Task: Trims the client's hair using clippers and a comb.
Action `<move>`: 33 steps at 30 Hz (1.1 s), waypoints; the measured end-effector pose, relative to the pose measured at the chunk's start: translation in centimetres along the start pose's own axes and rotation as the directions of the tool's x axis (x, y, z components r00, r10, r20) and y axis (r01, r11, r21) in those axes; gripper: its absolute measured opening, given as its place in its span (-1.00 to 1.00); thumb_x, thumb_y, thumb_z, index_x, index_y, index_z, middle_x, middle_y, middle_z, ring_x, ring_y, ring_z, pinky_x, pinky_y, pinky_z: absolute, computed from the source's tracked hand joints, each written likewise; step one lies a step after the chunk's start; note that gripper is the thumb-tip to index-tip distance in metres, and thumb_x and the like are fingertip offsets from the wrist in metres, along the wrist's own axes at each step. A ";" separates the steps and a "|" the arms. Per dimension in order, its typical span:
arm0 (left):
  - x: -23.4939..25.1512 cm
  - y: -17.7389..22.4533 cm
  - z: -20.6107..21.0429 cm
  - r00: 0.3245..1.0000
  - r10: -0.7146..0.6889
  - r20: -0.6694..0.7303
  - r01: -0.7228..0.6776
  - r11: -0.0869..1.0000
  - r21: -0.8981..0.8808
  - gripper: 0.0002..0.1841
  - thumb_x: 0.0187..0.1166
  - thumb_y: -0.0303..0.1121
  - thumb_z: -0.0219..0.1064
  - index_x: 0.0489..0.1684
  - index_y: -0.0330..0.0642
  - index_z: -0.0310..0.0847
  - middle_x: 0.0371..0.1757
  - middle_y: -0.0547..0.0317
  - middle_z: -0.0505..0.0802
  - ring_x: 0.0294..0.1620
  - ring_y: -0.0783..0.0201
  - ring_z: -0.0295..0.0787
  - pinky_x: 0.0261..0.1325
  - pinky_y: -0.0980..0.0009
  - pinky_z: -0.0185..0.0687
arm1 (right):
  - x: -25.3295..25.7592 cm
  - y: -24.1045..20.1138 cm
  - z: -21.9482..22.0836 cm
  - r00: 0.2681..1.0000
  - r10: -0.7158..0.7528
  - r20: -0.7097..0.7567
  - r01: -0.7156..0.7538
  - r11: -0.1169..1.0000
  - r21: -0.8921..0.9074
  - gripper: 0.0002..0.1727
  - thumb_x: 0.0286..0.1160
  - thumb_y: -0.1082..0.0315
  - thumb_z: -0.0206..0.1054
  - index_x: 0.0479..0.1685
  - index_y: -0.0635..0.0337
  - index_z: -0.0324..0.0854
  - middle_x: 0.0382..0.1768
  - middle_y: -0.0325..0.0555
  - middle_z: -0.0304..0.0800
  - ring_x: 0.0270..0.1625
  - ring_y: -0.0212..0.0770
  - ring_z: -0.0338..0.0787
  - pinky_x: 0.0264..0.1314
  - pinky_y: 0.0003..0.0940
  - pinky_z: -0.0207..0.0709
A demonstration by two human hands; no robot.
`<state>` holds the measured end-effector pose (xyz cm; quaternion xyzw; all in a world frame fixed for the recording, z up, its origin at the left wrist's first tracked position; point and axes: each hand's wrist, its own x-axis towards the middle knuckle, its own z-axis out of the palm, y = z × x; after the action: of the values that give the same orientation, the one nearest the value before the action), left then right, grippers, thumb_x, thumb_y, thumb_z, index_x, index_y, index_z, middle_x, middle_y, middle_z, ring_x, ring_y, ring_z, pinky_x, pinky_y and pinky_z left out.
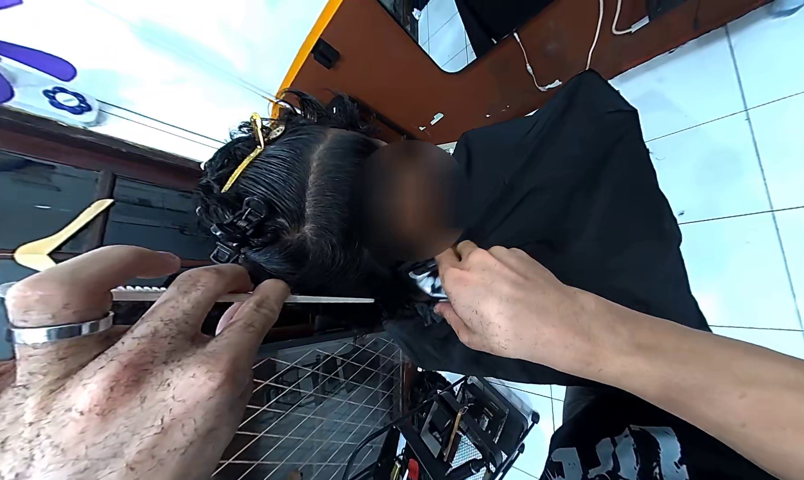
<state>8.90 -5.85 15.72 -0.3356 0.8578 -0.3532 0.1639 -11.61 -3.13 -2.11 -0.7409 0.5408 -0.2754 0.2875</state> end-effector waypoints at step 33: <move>3.2 7.1 0.4 0.969 0.153 -0.193 -0.124 0.980 0.156 -0.64 0.67 -0.64 0.14 0.20 -0.14 0.82 0.02 -0.07 0.87 0.10 -0.14 0.73 0.46 -0.29 0.15 | -5.3 8.0 -2.2 0.941 0.129 -0.313 0.099 0.780 0.618 -0.69 0.72 0.06 0.22 0.16 0.03 0.68 -0.33 -0.43 0.75 -0.32 -0.62 0.72 -0.30 -0.70 0.59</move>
<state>3.54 -4.50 10.21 -0.2244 0.8639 -0.4337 0.1230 -19.76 -0.31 -6.88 -0.5403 0.4658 -0.5598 0.4216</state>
